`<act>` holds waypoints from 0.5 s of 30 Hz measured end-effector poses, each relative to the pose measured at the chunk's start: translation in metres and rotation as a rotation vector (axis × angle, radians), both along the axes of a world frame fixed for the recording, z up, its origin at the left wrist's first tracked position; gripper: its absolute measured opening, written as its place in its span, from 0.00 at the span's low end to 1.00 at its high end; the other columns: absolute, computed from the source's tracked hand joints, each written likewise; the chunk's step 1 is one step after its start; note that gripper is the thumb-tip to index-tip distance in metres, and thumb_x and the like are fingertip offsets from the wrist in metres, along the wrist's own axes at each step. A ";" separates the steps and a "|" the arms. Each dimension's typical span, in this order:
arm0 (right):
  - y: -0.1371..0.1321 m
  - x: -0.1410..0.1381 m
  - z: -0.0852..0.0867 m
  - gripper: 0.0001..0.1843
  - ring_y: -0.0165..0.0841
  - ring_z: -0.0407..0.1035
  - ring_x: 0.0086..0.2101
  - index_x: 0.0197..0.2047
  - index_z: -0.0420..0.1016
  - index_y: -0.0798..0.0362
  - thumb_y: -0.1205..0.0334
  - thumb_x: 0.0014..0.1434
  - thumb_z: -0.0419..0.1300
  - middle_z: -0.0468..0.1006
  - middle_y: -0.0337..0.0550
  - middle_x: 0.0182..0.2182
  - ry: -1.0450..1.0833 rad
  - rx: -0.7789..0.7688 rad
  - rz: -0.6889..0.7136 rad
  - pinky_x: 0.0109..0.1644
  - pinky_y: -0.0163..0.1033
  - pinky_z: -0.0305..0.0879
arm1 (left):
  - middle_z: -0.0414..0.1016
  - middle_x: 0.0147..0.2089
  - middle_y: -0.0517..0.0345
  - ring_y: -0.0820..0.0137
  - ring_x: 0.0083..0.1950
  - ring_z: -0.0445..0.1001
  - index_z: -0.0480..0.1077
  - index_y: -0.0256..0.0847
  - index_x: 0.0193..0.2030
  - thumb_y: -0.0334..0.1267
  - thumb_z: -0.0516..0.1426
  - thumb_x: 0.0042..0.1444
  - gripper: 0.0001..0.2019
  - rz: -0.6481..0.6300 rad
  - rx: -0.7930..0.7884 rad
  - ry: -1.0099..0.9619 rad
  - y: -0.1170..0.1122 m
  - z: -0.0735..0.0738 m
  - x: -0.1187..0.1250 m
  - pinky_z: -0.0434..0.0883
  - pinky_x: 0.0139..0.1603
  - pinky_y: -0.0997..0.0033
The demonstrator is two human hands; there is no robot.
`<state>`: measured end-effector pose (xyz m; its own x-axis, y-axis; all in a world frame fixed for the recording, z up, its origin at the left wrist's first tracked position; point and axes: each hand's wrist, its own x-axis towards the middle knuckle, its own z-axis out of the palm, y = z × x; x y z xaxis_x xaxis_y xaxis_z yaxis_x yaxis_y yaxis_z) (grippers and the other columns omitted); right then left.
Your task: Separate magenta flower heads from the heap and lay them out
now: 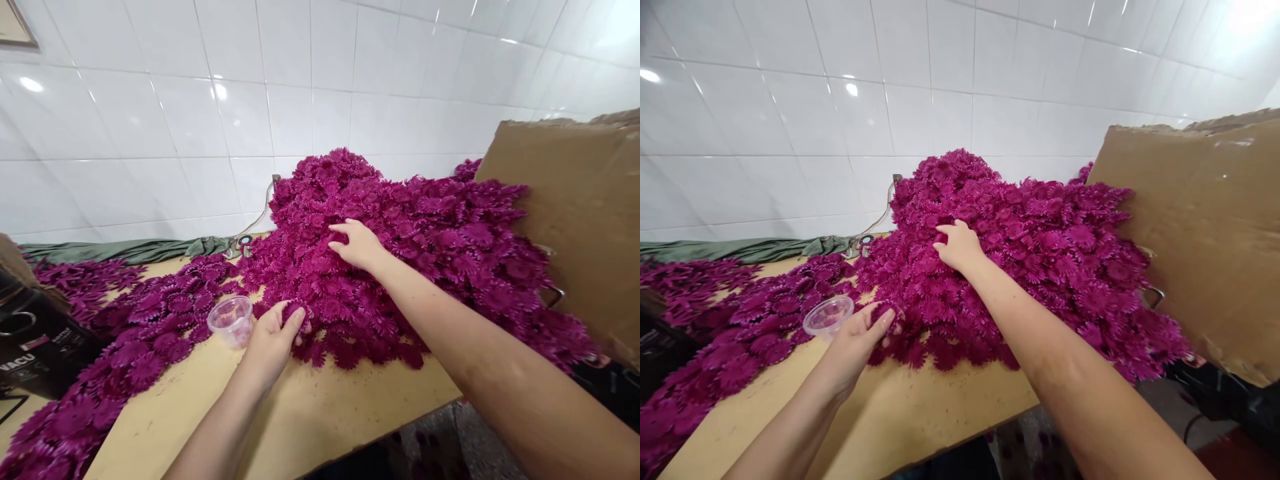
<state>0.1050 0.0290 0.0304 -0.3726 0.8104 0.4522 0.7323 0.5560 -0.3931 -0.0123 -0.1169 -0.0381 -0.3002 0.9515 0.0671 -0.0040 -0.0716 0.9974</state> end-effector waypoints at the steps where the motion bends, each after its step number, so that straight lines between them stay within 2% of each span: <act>1: -0.008 -0.002 -0.003 0.17 0.37 0.65 0.49 0.47 0.73 0.54 0.63 0.53 0.57 0.71 0.49 0.48 -0.004 0.016 0.040 0.55 0.42 0.57 | 0.62 0.16 0.67 0.81 0.16 0.53 0.61 0.39 0.21 0.55 0.61 0.34 0.21 0.015 -0.014 0.005 0.005 -0.002 0.000 0.49 0.17 0.79; 5: -0.043 -0.010 -0.010 0.10 0.34 0.70 0.36 0.34 0.77 0.54 0.61 0.55 0.55 0.77 0.45 0.34 0.081 -0.013 0.272 0.43 0.39 0.62 | 0.57 0.12 0.69 0.82 0.13 0.48 0.56 0.40 0.18 0.58 0.59 0.34 0.23 0.073 -0.095 -0.031 0.020 -0.010 -0.004 0.44 0.15 0.79; 10: -0.067 -0.016 -0.020 0.08 0.27 0.67 0.28 0.35 0.74 0.55 0.64 0.49 0.61 0.76 0.39 0.28 0.144 -0.291 0.536 0.33 0.32 0.61 | 0.56 0.12 0.69 0.81 0.14 0.52 0.58 0.39 0.19 0.61 0.59 0.34 0.25 0.128 -0.073 -0.103 0.028 -0.010 -0.009 0.49 0.15 0.80; 12: -0.068 -0.018 -0.027 0.07 0.25 0.65 0.26 0.34 0.75 0.55 0.67 0.48 0.60 0.75 0.37 0.27 0.129 -0.292 0.553 0.32 0.31 0.59 | 0.59 0.14 0.67 0.80 0.15 0.56 0.61 0.39 0.21 0.64 0.55 0.37 0.26 0.105 -0.103 -0.164 0.026 -0.009 -0.009 0.53 0.16 0.79; 15: -0.068 -0.019 -0.035 0.04 0.25 0.61 0.23 0.28 0.74 0.55 0.69 0.50 0.58 0.72 0.36 0.22 0.128 -0.250 0.461 0.29 0.31 0.55 | 0.62 0.17 0.64 0.79 0.18 0.59 0.62 0.38 0.22 0.66 0.51 0.40 0.28 -0.013 -0.128 -0.149 0.020 -0.007 -0.007 0.56 0.19 0.78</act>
<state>0.0862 -0.0389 -0.0046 -0.6697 0.6645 0.3315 0.3718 0.6864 -0.6250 -0.0198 -0.0971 -0.0452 -0.2856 0.9532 -0.0989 -0.1528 0.0566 0.9866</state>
